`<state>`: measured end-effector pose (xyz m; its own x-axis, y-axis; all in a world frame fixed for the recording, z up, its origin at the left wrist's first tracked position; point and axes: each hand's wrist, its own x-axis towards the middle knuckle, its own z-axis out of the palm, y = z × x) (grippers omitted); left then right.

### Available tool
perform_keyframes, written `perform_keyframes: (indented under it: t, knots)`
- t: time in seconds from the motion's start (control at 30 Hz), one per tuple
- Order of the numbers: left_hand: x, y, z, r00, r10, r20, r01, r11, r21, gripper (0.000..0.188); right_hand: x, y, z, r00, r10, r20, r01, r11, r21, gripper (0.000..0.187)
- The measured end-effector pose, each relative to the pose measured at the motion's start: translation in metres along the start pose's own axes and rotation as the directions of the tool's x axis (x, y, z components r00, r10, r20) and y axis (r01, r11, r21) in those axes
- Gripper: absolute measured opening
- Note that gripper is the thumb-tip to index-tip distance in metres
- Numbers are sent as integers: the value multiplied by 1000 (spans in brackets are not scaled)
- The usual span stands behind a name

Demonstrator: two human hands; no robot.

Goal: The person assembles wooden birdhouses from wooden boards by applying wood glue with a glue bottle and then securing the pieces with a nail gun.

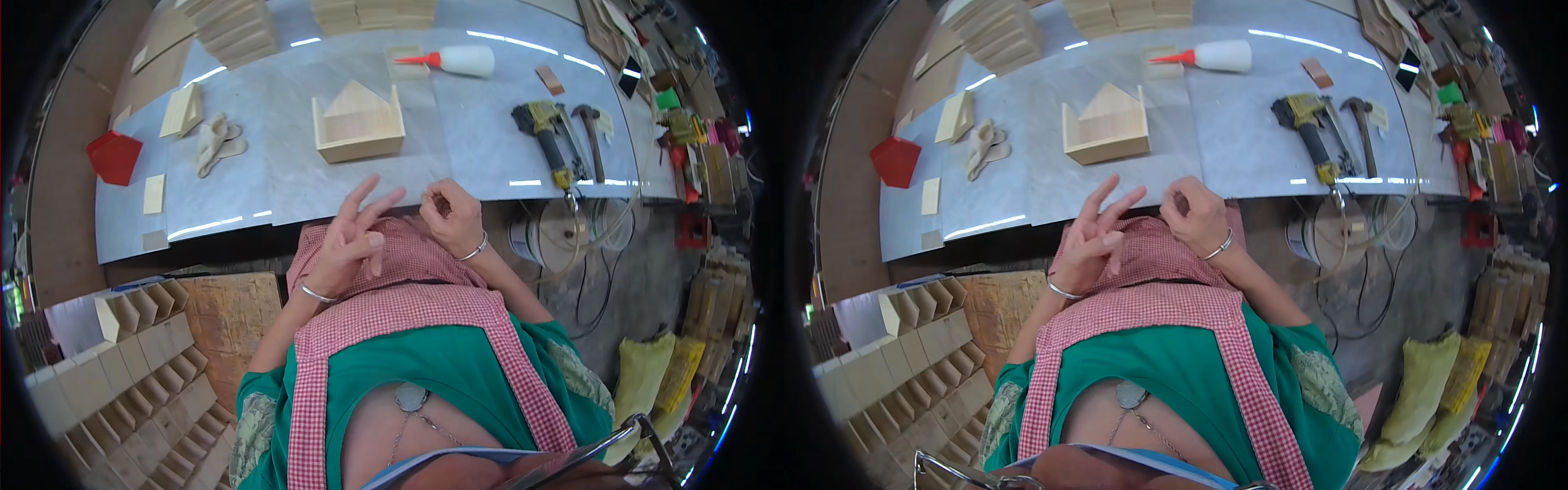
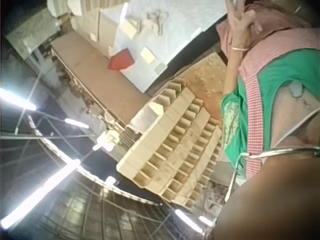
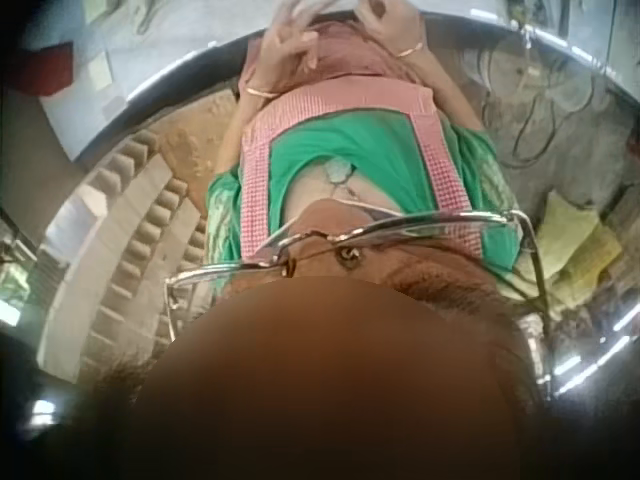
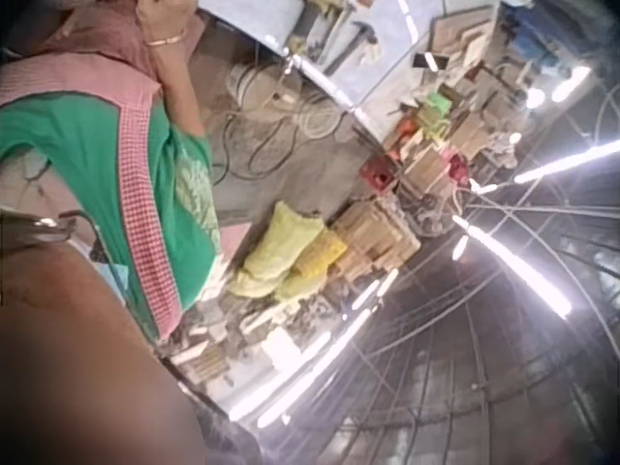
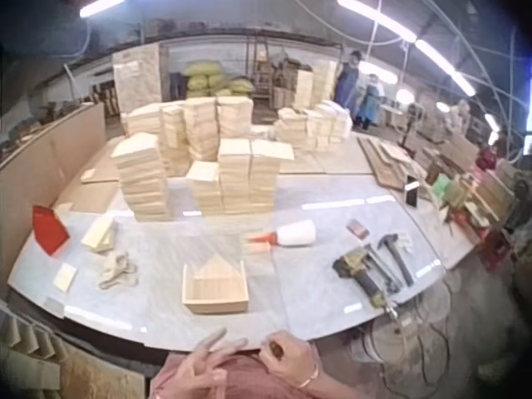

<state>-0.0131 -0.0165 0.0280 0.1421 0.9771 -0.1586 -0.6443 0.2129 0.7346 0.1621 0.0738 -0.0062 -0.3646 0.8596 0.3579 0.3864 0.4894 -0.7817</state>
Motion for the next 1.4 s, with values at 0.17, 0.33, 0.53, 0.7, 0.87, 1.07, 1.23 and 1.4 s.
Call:
perform_keyframes:
  t: [0.17, 0.33, 0.53, 0.7, 0.87, 1.07, 1.23, 1.4]
  knots:
    - [9, -9, 3, 1000, 13, 25, -12, 999, -49, 81, -6, -3, -6, 999, -36, -4, 36, 994, 104, 9]
    - [7, -14, 7, 986, -44, -160, 88, 958, 274, 67, -4, 10, -14, 983, -172, -72, 173, 985, 17, 7]
    - [-7, -18, -36, 963, 93, -253, -1, 940, 342, 38, 20, 36, -36, 994, -44, -97, 38, 997, -64, 8]
    - [-7, -3, -68, 921, 178, -346, -44, 932, 361, 33, 80, 74, -67, 981, -59, -183, 30, 987, -155, 5]
    - [8, 18, -105, 815, 415, -404, -67, 761, 646, 50, 154, 110, -92, 966, -47, -254, -8, 978, -210, 4]
    - [57, 50, -117, 938, 328, -111, -88, 536, 839, 106, 220, 172, -94, 989, -76, -130, 51, 981, -185, 33]
    - [79, 60, -108, 971, 237, -42, -84, 495, 865, 108, 228, 167, -90, 928, 267, 261, -229, 959, -169, 59]
    - [91, 58, -120, 984, 177, 0, -86, 478, 874, 107, 226, 166, -92, 877, 287, 386, -207, 950, -236, 68]
